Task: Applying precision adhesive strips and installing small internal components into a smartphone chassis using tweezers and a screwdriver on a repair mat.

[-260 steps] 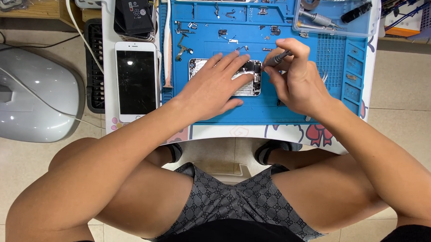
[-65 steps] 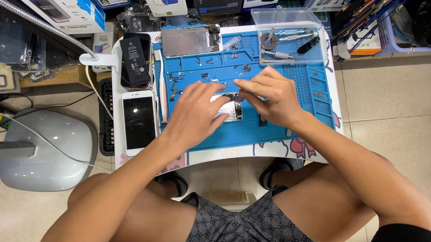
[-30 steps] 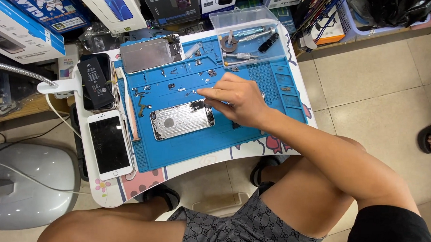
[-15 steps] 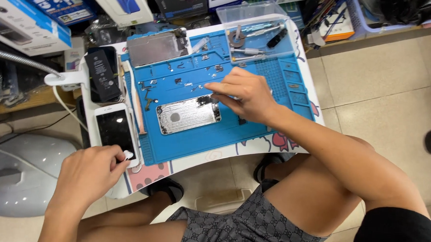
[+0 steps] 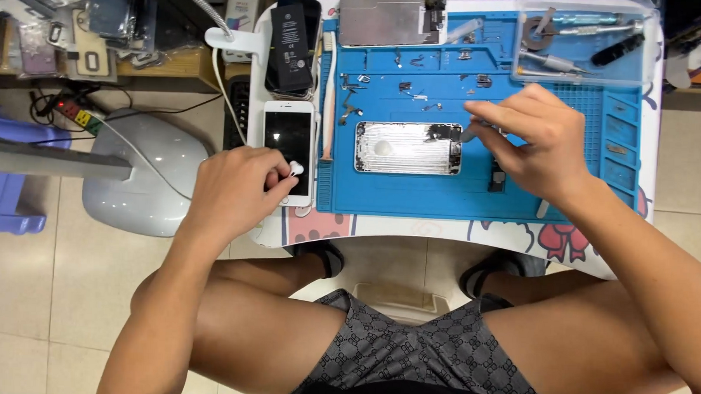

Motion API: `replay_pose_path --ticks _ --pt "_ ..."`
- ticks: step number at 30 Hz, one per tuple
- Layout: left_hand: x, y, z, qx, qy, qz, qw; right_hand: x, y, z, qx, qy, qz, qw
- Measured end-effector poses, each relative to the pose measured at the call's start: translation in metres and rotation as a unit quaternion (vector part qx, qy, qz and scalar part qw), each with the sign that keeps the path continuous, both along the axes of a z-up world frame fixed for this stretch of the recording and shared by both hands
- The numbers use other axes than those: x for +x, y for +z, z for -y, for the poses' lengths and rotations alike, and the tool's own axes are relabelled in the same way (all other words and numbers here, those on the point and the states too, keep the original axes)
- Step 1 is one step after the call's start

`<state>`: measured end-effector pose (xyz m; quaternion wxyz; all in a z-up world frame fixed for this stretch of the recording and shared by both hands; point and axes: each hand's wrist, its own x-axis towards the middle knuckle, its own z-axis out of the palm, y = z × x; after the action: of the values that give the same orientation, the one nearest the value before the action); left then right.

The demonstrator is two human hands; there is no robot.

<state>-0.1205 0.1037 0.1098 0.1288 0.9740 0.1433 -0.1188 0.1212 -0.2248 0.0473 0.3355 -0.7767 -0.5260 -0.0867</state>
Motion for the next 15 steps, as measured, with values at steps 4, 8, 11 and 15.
replay_pose_path --ticks 4,8,11,15 --pt "0.009 -0.009 -0.002 -0.009 0.001 0.049 0.999 -0.002 0.003 0.001 -0.007 -0.011 -0.014 1.000" --pt "0.019 -0.006 0.000 -0.025 0.055 0.009 0.998 -0.003 0.006 0.002 0.003 -0.012 -0.014 1.000" --pt "0.025 0.005 0.009 -0.040 0.078 0.001 0.996 -0.006 0.008 0.001 0.015 -0.008 -0.018 1.000" --pt "0.038 0.001 0.030 -0.053 0.050 0.074 0.995 -0.004 0.007 0.000 0.018 -0.016 -0.023 0.999"
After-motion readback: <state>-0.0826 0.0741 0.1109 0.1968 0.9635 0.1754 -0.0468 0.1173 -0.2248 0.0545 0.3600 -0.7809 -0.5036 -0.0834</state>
